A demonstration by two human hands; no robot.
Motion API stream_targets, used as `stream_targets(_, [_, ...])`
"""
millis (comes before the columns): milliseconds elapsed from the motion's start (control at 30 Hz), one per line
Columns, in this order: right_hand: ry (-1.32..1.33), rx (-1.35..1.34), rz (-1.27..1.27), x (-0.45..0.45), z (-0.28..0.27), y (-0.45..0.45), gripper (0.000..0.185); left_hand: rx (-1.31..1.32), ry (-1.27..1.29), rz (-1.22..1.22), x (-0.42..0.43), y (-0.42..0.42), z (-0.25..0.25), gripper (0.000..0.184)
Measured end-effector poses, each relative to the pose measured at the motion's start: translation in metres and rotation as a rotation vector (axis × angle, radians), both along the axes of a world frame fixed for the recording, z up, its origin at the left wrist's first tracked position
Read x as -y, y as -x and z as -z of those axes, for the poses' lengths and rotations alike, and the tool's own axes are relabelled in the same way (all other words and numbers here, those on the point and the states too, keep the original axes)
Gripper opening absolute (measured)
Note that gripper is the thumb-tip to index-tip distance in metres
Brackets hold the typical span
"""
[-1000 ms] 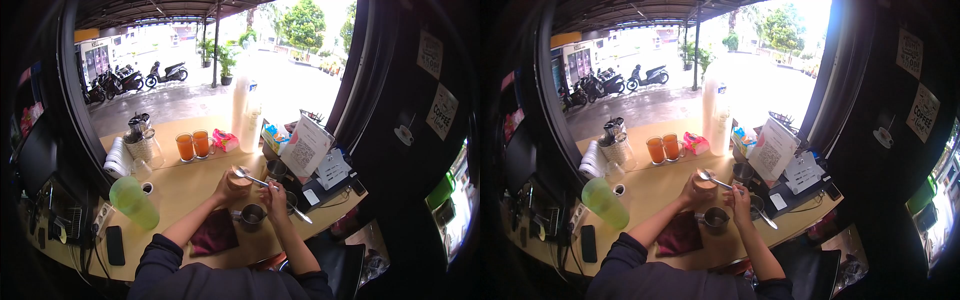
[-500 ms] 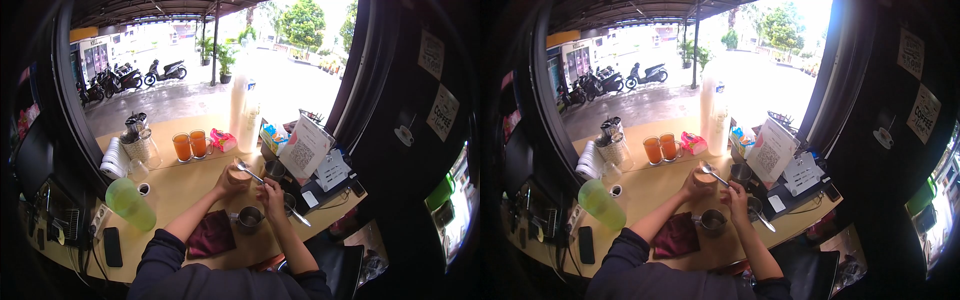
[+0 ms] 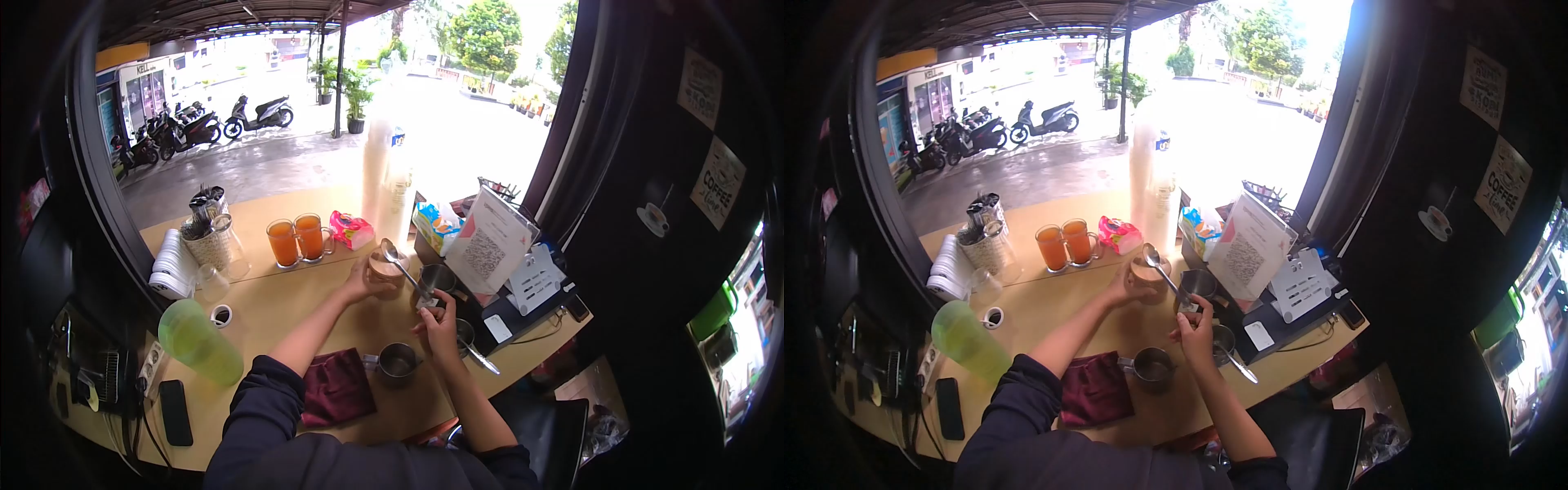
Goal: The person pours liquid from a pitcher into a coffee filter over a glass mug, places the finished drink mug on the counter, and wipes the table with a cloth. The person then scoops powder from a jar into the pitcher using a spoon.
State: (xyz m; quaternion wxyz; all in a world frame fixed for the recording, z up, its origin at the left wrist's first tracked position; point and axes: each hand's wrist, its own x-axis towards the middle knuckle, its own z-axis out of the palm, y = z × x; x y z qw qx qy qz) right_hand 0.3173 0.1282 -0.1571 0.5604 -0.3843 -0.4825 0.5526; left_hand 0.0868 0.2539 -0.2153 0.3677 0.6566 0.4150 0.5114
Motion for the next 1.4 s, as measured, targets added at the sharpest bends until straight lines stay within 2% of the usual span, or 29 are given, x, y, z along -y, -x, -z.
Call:
stream_targets(33, [-0.022, 0.047, 0.020, 0.000, 0.000, -0.001, 0.042, -0.054, -0.044, -0.064, -0.006, 0.001, 0.005, 0.104])
stream_targets(167, [-0.013, 0.080, 0.072, 0.007, -0.004, -0.007, 0.033, -0.062, -0.037, -0.035, -0.020, -0.002, 0.004, 0.108])
stream_targets(233, [-0.108, 0.104, 0.052, 0.011, -0.008, -0.014, 0.020, 0.007, 0.035, -0.057, -0.017, -0.009, -0.001, 0.105])
stream_targets(333, [-0.121, 0.055, 0.032, 0.026, -0.024, -0.021, 0.012, 0.023, 0.005, -0.028, -0.021, -0.015, -0.007, 0.103])
stream_targets(433, [-0.145, -0.036, -0.004, 0.035, -0.028, -0.028, 0.011, 0.016, 0.006, -0.070, -0.019, -0.021, -0.011, 0.100])
stream_targets(667, [-0.167, -0.018, 0.008, 0.055, -0.025, -0.035, 0.012, 0.039, 0.060, -0.045, -0.026, -0.032, -0.014, 0.100])
stream_targets(767, [-0.165, -0.006, -0.027, 0.064, -0.024, -0.036, 0.012, 0.001, -0.016, -0.033, -0.027, -0.032, -0.005, 0.097])
stream_targets(800, [-0.190, 0.036, -0.006, 0.068, -0.023, -0.036, 0.010, -0.382, -0.064, -0.247, -0.020, -0.031, -0.003, 0.092])
stream_targets(867, [-0.210, 0.072, 0.010, 0.078, -0.015, -0.037, 0.010, -0.772, -0.105, -0.463, -0.007, -0.027, 0.000, 0.090])
stream_targets(933, [-0.278, 0.243, 0.102, 0.090, 0.002, -0.045, 0.009, -0.664, 0.269, -0.400, 0.043, -0.028, -0.039, 0.079])
stream_targets(967, [-0.277, 0.240, 0.091, 0.098, 0.008, -0.047, 0.009, -0.665, 0.274, -0.409, 0.067, -0.025, -0.060, 0.079])
stream_targets(1033, [-0.449, 0.459, 0.169, 0.112, 0.014, -0.049, 0.010, -0.448, 0.489, 0.083, 0.109, -0.020, -0.099, 0.049])
stream_targets(1067, [-0.451, 0.457, 0.164, 0.118, 0.013, -0.046, 0.010, -0.417, 0.431, 0.183, 0.129, -0.016, -0.104, 0.045])
stream_targets(1100, [-0.571, 0.499, 0.084, 0.125, 0.009, -0.042, 0.010, -0.387, 0.372, 0.285, 0.148, -0.013, -0.103, 0.041])
stream_targets(1133, [-0.691, 0.538, 0.006, 0.130, 0.007, -0.036, 0.010, -0.389, 0.368, 0.283, 0.165, -0.010, -0.105, 0.041])
stream_targets(1167, [-0.695, 0.536, 0.010, 0.134, 0.006, -0.029, 0.010, -0.534, 0.262, 0.311, 0.181, -0.008, -0.106, 0.040])
stream_targets(1200, [-0.792, 0.579, -0.155, 0.137, 0.004, -0.020, 0.007, -0.678, 0.154, 0.338, 0.191, -0.007, -0.104, 0.039])
stream_targets(1233, [-0.886, 0.620, -0.324, 0.140, 0.003, -0.010, 0.008, -0.682, 0.150, 0.340, 0.197, -0.007, -0.097, 0.039])
stream_targets(1267, [-0.888, 0.619, -0.320, 0.142, 0.002, -0.001, 0.008, -0.609, 0.148, 0.372, 0.201, -0.007, -0.089, 0.039])
stream_targets(1333, [-0.928, 0.682, -0.606, 0.143, 0.007, 0.021, 0.018, -0.531, 0.183, 0.356, 0.209, -0.010, -0.089, 0.036])
stream_targets(1367, [-0.932, 0.680, -0.606, 0.140, 0.019, 0.035, 0.018, -0.533, 0.180, 0.353, 0.210, -0.012, -0.085, 0.036])
stream_targets(1400, [-1.047, 0.712, -0.565, 0.136, 0.039, 0.051, 0.027, -0.476, 0.138, 0.308, 0.209, -0.013, -0.074, 0.033])
